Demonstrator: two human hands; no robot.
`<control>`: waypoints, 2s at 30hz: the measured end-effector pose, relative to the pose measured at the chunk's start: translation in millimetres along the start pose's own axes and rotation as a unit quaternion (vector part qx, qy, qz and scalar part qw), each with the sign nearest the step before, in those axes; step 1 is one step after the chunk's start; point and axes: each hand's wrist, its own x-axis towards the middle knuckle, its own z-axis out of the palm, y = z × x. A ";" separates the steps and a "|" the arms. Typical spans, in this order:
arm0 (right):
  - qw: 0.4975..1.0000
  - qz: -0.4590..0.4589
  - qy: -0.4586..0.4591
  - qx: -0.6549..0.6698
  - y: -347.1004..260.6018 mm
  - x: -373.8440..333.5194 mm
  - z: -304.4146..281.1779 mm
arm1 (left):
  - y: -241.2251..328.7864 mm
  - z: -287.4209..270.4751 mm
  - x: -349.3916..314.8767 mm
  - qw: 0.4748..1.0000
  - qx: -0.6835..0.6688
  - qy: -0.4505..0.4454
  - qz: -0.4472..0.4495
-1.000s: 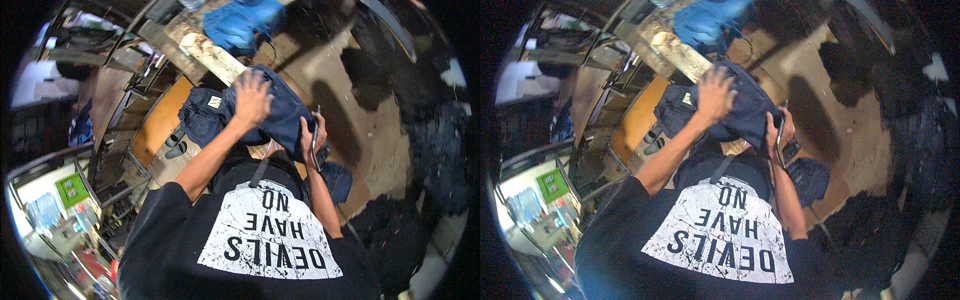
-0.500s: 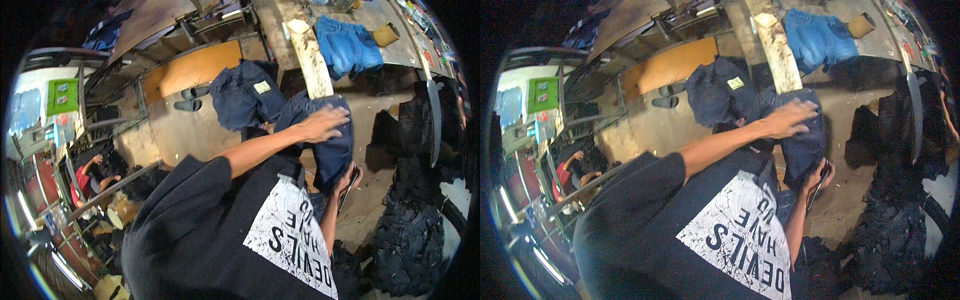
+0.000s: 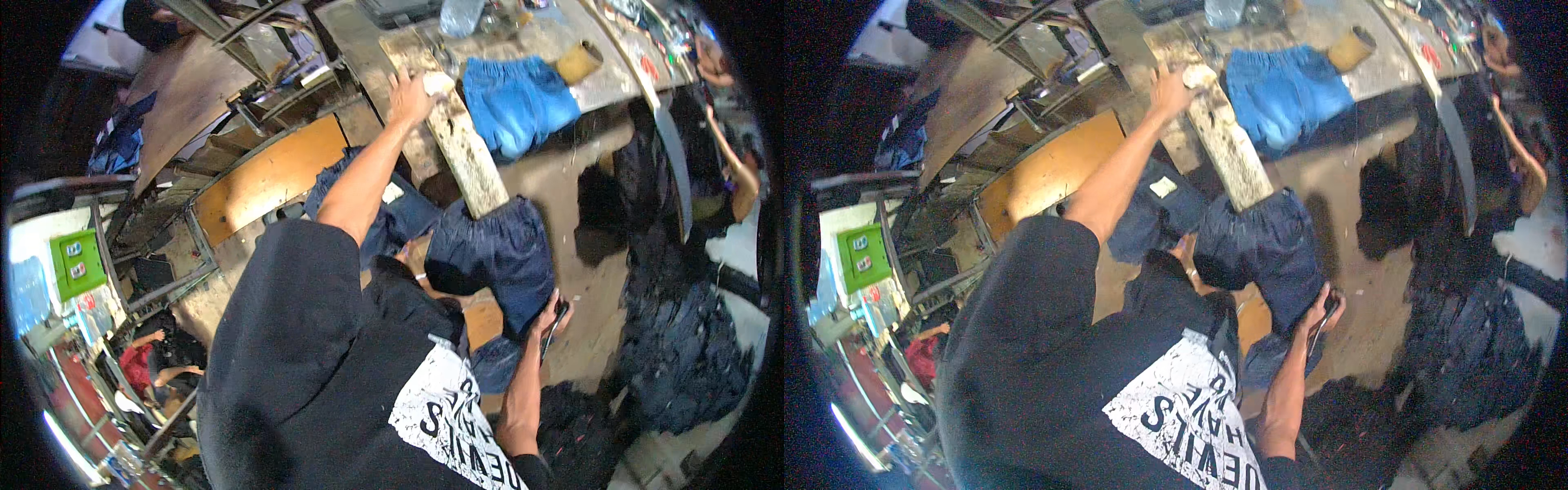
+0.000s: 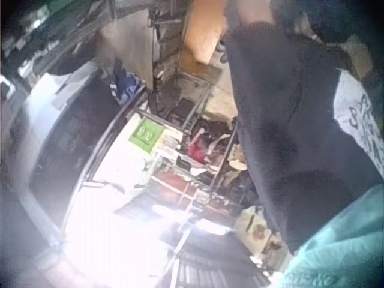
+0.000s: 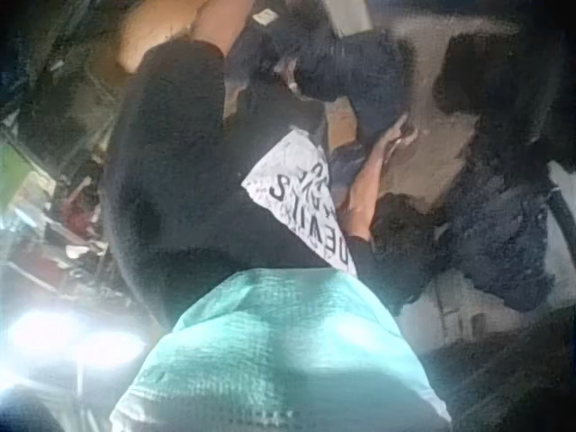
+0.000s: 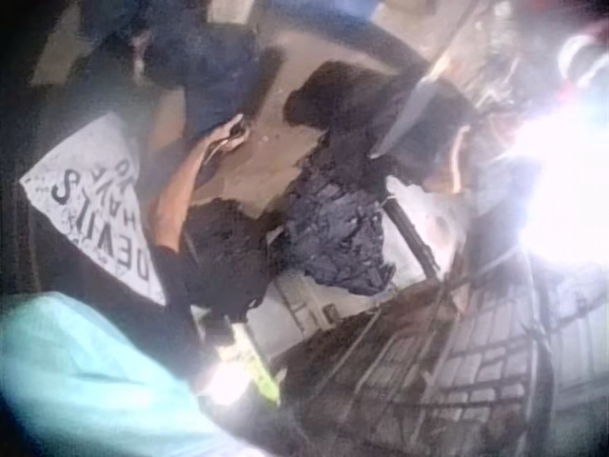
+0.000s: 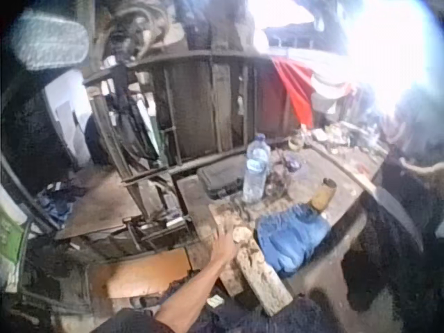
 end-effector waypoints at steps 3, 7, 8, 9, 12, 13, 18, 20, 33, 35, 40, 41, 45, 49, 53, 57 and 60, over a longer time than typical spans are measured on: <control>1.000 -0.002 -0.004 -0.024 9.1 4.2 -1.5 | -0.2 -2.3 7.8 1.000 0.023 -0.001 0.013; 0.996 0.024 -0.019 0.082 21.0 6.5 -6.1 | 59.3 -44.9 -21.6 0.970 -0.228 -0.072 0.039; 1.000 0.004 0.015 0.024 22.5 7.8 -5.7 | 85.2 -52.6 -43.5 0.945 -0.306 -0.108 0.044; 1.000 -0.001 0.002 0.023 22.0 8.0 -6.6 | 112.0 -57.3 -71.3 0.937 -0.317 -0.121 0.079; 1.000 -0.009 0.012 -0.004 14.7 8.3 -6.6 | 171.3 -52.6 -148.4 0.875 -0.378 -0.261 0.154; 1.000 -0.014 0.018 -0.003 10.5 8.1 -6.3 | 180.5 -46.1 -164.2 0.867 -0.391 -0.286 0.117; 0.999 0.015 0.003 -0.029 -3.9 6.2 -8.6 | 193.6 -13.7 -187.0 0.861 -0.339 -0.354 0.133; 0.999 0.029 0.002 -0.034 -4.7 6.2 -9.9 | 202.7 -9.4 -188.7 0.850 -0.329 -0.354 0.209; 1.000 -0.020 -0.010 0.011 -6.0 3.7 -14.4 | 233.8 31.2 -168.4 0.784 -0.187 -0.527 0.272; 0.999 -0.009 -0.032 0.026 -13.0 4.3 -19.0 | 235.4 25.8 -170.7 0.813 -0.144 -0.521 0.219; 0.993 -0.009 -0.079 0.088 -14.2 8.1 -22.9 | 239.9 2.7 -183.7 0.841 -0.117 -0.484 0.212; 0.988 -0.013 -0.098 0.118 -9.4 8.6 -23.3 | 238.6 0.3 -187.6 0.842 -0.133 -0.463 0.244; 0.966 0.000 -0.142 0.216 11.8 6.2 -12.4 | 228.2 5.4 -196.5 0.827 -0.188 -0.442 0.291; 0.959 -0.009 -0.120 0.258 11.4 7.6 -10.7 | 218.2 13.5 -197.0 0.839 -0.173 -0.440 0.269; 0.951 -0.223 -0.140 0.163 -16.9 13.7 -24.7 | 217.3 5.2 -198.4 0.800 -0.315 -0.480 0.174; 0.852 -0.212 -0.303 0.370 -47.6 1.9 0.6 | 214.1 -7.9 -206.3 0.776 -0.321 -0.526 0.134; 0.856 -0.331 -0.269 0.292 -60.0 -11.5 37.5 | 206.5 -3.0 -209.2 0.768 -0.344 -0.530 0.099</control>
